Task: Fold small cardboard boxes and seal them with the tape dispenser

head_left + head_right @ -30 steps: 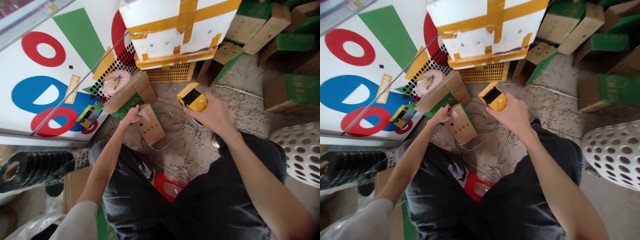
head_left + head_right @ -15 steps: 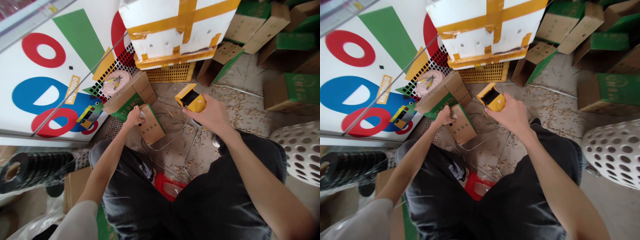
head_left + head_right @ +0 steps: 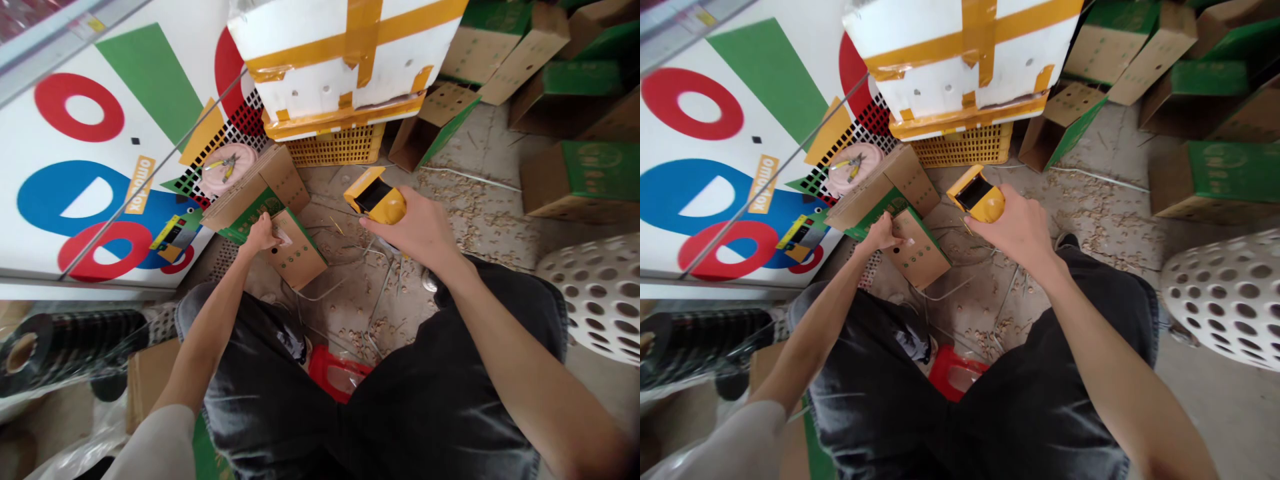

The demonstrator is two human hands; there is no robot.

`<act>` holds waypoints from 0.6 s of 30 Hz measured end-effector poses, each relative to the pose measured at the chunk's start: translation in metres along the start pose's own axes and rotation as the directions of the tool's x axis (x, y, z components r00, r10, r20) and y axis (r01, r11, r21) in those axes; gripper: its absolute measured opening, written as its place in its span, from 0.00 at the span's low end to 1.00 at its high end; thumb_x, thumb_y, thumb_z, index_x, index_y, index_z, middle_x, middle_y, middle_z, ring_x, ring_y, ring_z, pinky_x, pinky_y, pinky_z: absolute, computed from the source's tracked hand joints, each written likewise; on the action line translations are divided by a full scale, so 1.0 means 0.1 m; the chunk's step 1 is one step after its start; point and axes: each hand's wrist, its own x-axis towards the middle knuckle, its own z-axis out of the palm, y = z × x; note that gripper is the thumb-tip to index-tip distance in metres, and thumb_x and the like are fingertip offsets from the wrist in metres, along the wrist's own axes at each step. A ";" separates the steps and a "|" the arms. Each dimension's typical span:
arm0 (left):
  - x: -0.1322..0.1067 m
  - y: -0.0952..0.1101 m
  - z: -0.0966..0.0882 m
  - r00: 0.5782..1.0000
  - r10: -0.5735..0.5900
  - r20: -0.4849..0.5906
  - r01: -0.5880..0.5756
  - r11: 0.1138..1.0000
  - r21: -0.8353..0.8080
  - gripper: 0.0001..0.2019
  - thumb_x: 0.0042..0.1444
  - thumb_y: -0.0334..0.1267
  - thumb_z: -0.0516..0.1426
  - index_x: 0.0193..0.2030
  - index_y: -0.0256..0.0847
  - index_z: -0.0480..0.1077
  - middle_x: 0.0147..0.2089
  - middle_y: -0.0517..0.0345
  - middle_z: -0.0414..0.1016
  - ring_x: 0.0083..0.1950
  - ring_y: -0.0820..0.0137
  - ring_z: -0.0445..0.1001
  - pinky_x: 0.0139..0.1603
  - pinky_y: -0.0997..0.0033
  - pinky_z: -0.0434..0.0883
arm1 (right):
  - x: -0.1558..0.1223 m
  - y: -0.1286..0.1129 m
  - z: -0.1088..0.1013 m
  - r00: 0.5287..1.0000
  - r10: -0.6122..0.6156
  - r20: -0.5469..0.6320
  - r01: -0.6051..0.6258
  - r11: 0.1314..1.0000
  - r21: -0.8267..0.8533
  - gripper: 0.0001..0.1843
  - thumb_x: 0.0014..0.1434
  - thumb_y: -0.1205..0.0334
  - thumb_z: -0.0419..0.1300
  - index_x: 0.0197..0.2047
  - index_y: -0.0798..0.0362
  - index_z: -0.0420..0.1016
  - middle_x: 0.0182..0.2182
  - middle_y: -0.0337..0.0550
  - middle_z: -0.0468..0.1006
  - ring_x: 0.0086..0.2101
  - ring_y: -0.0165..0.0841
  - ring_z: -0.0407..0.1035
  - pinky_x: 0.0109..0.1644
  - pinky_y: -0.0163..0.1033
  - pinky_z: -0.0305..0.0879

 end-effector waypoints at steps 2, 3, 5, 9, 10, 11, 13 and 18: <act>0.02 -0.06 -0.04 1.000 0.014 0.014 -0.014 1.000 -0.025 0.38 0.51 0.45 0.72 0.63 0.33 0.62 0.61 0.31 0.75 0.63 0.41 0.76 0.61 0.50 0.74 | 0.00 0.00 -0.01 1.000 -0.003 -0.003 0.003 1.000 0.004 0.30 0.55 0.34 0.69 0.52 0.45 0.78 0.39 0.51 0.83 0.42 0.55 0.77 0.43 0.53 0.69; 0.03 -0.09 -0.06 0.999 0.025 0.023 -0.024 0.999 -0.040 0.35 0.52 0.43 0.71 0.62 0.33 0.64 0.60 0.32 0.76 0.63 0.41 0.76 0.62 0.50 0.74 | -0.01 -0.01 -0.01 1.000 -0.005 -0.005 0.005 1.000 0.005 0.30 0.54 0.35 0.70 0.52 0.46 0.78 0.39 0.51 0.83 0.42 0.55 0.77 0.43 0.53 0.69; 0.05 -0.15 -0.11 0.997 0.064 0.045 -0.059 0.994 -0.086 0.29 0.54 0.39 0.67 0.61 0.33 0.68 0.59 0.33 0.78 0.63 0.44 0.77 0.63 0.51 0.75 | -0.01 -0.02 -0.01 1.000 -0.004 -0.006 0.004 1.000 0.004 0.30 0.54 0.35 0.70 0.51 0.46 0.78 0.39 0.51 0.83 0.43 0.54 0.77 0.43 0.53 0.69; 0.06 -0.22 -0.18 0.979 0.190 0.076 -0.171 0.964 -0.203 0.29 0.52 0.30 0.60 0.64 0.34 0.71 0.60 0.39 0.80 0.63 0.51 0.79 0.65 0.55 0.75 | -0.01 -0.03 -0.01 1.000 0.007 0.010 -0.007 1.000 -0.002 0.30 0.54 0.35 0.70 0.52 0.47 0.78 0.40 0.52 0.83 0.44 0.55 0.78 0.44 0.54 0.70; 0.05 -0.23 -0.18 0.974 0.214 0.074 -0.193 0.956 -0.223 0.31 0.51 0.28 0.59 0.65 0.35 0.72 0.61 0.40 0.81 0.63 0.52 0.79 0.66 0.56 0.75 | -0.01 -0.04 -0.01 1.000 0.008 0.011 -0.008 1.000 -0.004 0.31 0.54 0.35 0.70 0.52 0.47 0.78 0.40 0.52 0.83 0.44 0.56 0.78 0.45 0.54 0.70; 0.05 -0.22 -0.19 0.971 0.229 0.068 -0.207 0.950 -0.235 0.32 0.50 0.27 0.58 0.65 0.36 0.72 0.61 0.41 0.81 0.64 0.52 0.79 0.66 0.56 0.75 | -0.01 -0.04 -0.01 1.000 0.008 0.011 -0.008 1.000 -0.006 0.31 0.54 0.36 0.71 0.52 0.48 0.78 0.40 0.53 0.83 0.45 0.56 0.78 0.45 0.54 0.70; 0.04 -0.21 -0.20 0.972 0.228 0.062 -0.208 0.950 -0.233 0.31 0.51 0.27 0.58 0.65 0.36 0.72 0.60 0.41 0.82 0.64 0.52 0.79 0.66 0.56 0.75 | 0.00 -0.04 -0.01 1.000 0.009 0.008 -0.009 1.000 -0.012 0.31 0.54 0.36 0.71 0.52 0.47 0.78 0.40 0.52 0.84 0.44 0.56 0.78 0.45 0.54 0.70; 0.02 -0.08 -0.17 0.987 0.137 0.088 -0.128 0.986 -0.104 0.27 0.56 0.37 0.64 0.62 0.34 0.69 0.58 0.36 0.80 0.63 0.49 0.79 0.62 0.57 0.75 | 0.00 -0.05 -0.01 1.000 0.012 0.011 -0.011 0.999 -0.031 0.30 0.54 0.36 0.70 0.52 0.47 0.78 0.40 0.52 0.84 0.44 0.55 0.78 0.44 0.53 0.70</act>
